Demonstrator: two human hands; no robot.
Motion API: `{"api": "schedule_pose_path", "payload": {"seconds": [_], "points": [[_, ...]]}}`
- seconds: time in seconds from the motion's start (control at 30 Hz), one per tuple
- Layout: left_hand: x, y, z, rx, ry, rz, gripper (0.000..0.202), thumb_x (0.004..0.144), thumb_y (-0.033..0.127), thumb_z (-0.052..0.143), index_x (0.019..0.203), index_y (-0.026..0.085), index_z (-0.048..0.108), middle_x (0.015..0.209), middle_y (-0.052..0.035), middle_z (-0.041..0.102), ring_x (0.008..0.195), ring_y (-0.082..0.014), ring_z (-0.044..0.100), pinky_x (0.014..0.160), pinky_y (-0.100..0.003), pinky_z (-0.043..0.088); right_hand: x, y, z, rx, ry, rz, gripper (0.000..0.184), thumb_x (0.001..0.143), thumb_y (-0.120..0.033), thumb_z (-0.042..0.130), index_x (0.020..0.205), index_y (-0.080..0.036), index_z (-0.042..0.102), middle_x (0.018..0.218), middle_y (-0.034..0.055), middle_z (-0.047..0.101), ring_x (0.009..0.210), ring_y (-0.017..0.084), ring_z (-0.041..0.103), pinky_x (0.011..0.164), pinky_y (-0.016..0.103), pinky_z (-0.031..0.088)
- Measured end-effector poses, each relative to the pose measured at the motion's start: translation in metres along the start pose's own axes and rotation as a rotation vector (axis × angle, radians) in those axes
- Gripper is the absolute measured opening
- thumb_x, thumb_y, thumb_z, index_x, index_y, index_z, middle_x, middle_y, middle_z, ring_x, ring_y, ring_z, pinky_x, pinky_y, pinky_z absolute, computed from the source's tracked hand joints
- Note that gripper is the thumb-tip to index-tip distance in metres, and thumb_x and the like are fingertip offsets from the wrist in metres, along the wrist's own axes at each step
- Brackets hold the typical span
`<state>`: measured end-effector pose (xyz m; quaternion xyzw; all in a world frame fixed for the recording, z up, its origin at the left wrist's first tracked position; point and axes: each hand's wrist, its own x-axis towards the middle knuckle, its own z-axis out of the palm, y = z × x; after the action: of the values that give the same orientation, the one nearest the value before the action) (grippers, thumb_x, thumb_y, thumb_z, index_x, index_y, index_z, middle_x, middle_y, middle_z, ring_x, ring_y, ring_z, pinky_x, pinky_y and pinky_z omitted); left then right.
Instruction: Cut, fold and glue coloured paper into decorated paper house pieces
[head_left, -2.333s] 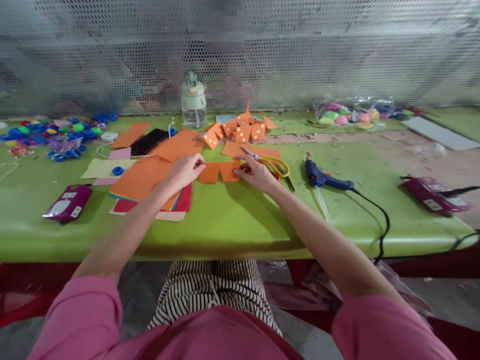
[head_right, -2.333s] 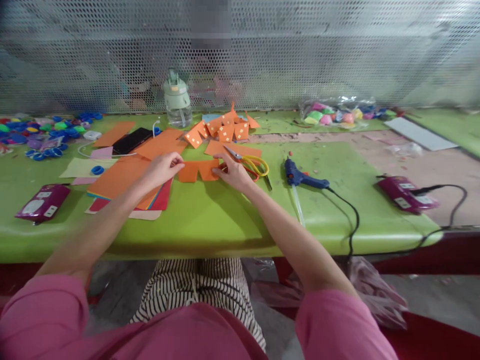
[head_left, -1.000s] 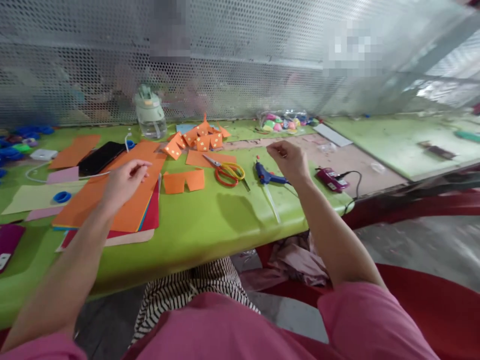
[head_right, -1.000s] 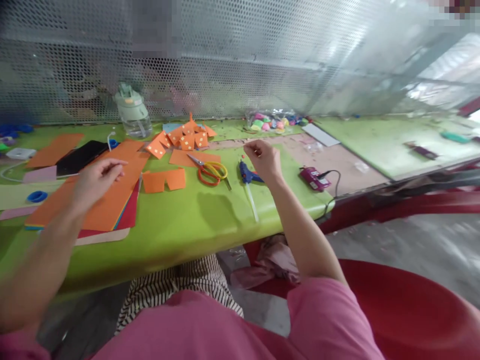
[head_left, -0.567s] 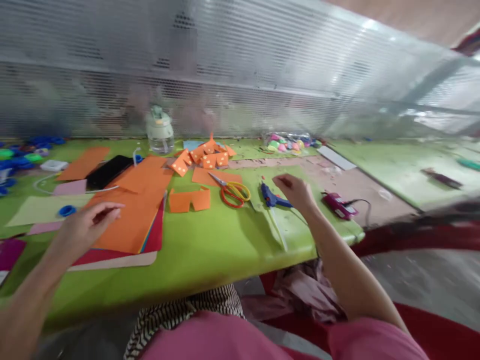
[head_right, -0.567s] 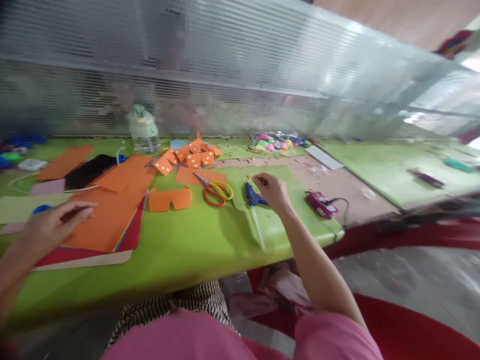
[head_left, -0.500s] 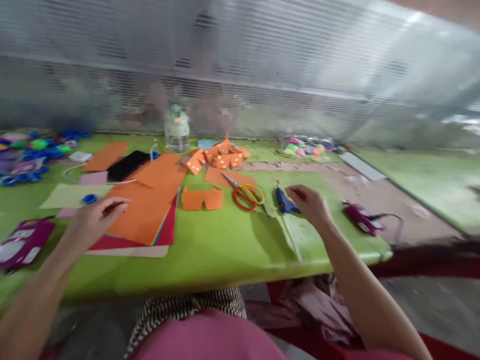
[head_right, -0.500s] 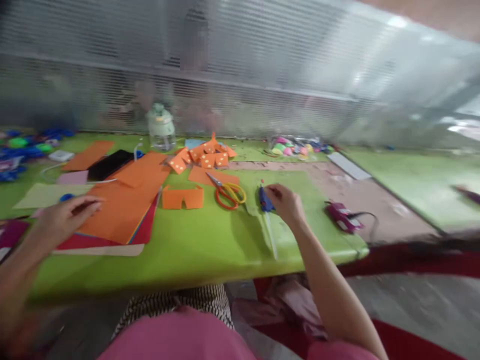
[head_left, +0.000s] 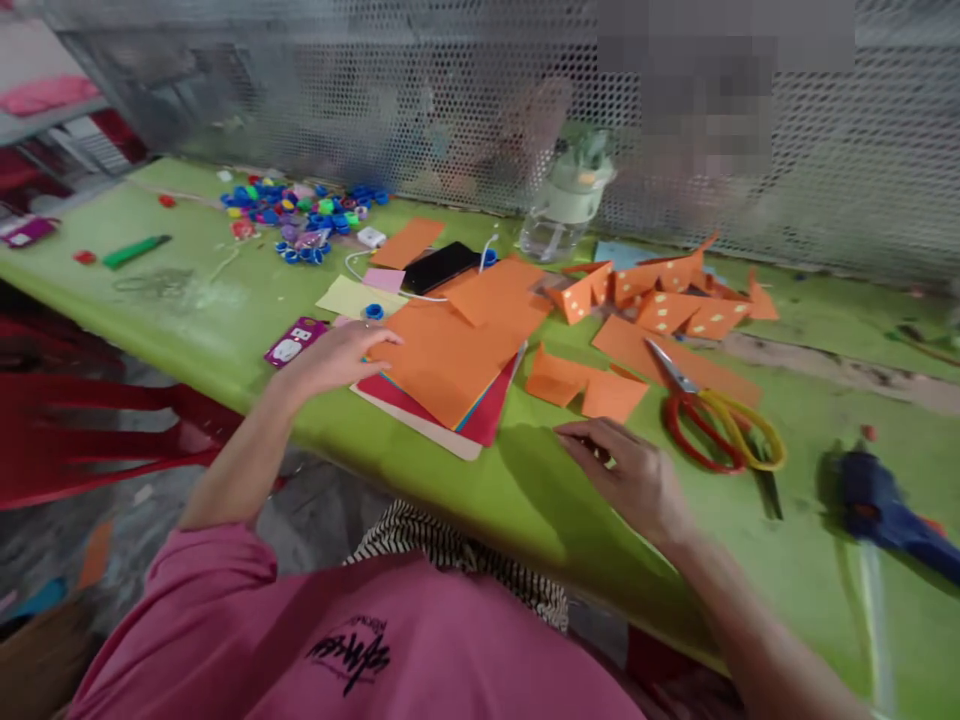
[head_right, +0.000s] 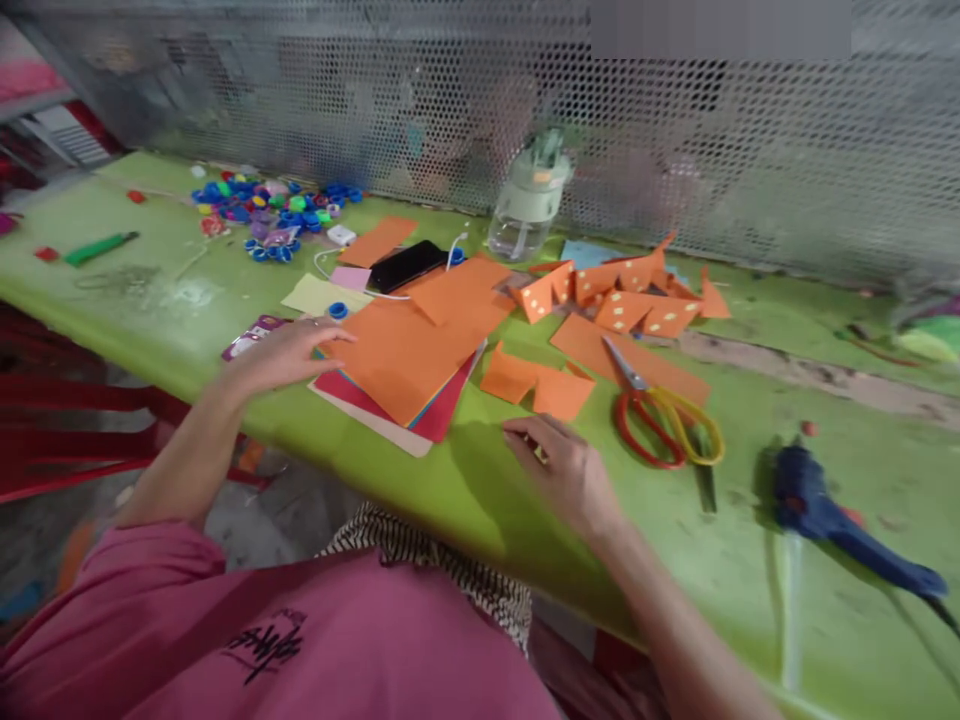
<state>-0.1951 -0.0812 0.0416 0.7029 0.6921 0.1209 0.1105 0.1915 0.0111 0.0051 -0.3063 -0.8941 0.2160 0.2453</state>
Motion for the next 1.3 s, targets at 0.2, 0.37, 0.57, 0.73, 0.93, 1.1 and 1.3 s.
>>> {"api": "schedule_pose_path", "payload": {"seconds": [0.2,0.37,0.57,0.73,0.93,1.1,1.3], "points": [[-0.011,-0.033,-0.005,0.201,0.082,-0.183,0.033,0.095,0.021,0.051,0.125,0.02,0.064,0.129,-0.0088,0.069,0.12,-0.0264,0.062,0.105,-0.041,0.047,0.033,-0.031,0.042,-0.083,-0.069,-0.245,0.026,0.102,-0.034,0.05,0.107,-0.02,0.071,0.1,0.0106,0.076,0.088,0.023,0.072,0.076,0.037,0.061],[-0.01,-0.045,-0.004,0.207,-0.002,-0.119,0.04,0.093,0.023,0.057,0.132,0.022,0.06,0.137,-0.0066,0.066,0.126,-0.0268,0.059,0.111,-0.043,0.043,0.053,-0.054,0.077,-0.326,-0.082,-0.328,0.039,0.1,-0.041,0.054,0.125,-0.015,0.066,0.121,0.016,0.073,0.106,0.029,0.069,0.091,0.045,0.056],[-0.004,-0.054,0.001,0.194,-0.008,-0.08,0.039,0.093,0.021,0.053,0.131,0.02,0.061,0.134,-0.0079,0.067,0.127,-0.0261,0.059,0.112,-0.041,0.042,0.063,-0.059,0.093,-0.559,-0.067,-0.418,0.025,0.099,-0.022,0.052,0.112,-0.012,0.07,0.106,0.0136,0.077,0.088,0.022,0.069,0.078,0.034,0.05],[0.023,-0.072,-0.007,0.249,0.099,-0.274,0.039,0.096,0.019,0.038,0.123,0.016,0.067,0.124,-0.0136,0.071,0.116,-0.0288,0.064,0.105,-0.043,0.047,0.07,-0.053,0.088,-0.482,-0.003,-0.343,0.029,0.097,-0.015,0.045,0.082,-0.018,0.07,0.065,0.0033,0.07,0.056,0.014,0.059,0.052,0.029,0.034],[0.066,-0.114,-0.015,0.085,0.116,-0.6,0.043,0.09,0.034,0.059,0.123,0.006,0.063,0.122,-0.0173,0.071,0.112,-0.0298,0.063,0.099,-0.038,0.045,0.066,-0.052,0.083,-0.261,-0.059,-0.054,0.036,0.1,-0.027,0.037,0.087,-0.02,0.07,0.07,0.004,0.073,0.055,0.013,0.06,0.051,0.026,0.034],[0.076,-0.121,-0.02,-0.053,0.026,-0.612,0.024,0.086,0.029,0.064,0.098,0.008,0.067,0.086,-0.0053,0.074,0.077,-0.0176,0.059,0.074,-0.028,0.046,0.06,-0.054,0.088,-0.266,-0.064,-0.031,0.036,0.1,-0.026,0.036,0.095,-0.02,0.071,0.077,0.0047,0.076,0.061,0.013,0.063,0.055,0.025,0.037],[0.07,-0.105,-0.037,-0.101,0.128,-0.6,0.022,0.092,0.027,0.057,0.108,0.013,0.062,0.095,-0.0014,0.069,0.074,-0.0127,0.05,0.067,-0.024,0.037,0.062,-0.049,0.088,-0.212,-0.021,-0.007,0.034,0.1,-0.028,0.038,0.089,-0.02,0.069,0.074,0.005,0.073,0.059,0.013,0.06,0.055,0.024,0.037]]}}
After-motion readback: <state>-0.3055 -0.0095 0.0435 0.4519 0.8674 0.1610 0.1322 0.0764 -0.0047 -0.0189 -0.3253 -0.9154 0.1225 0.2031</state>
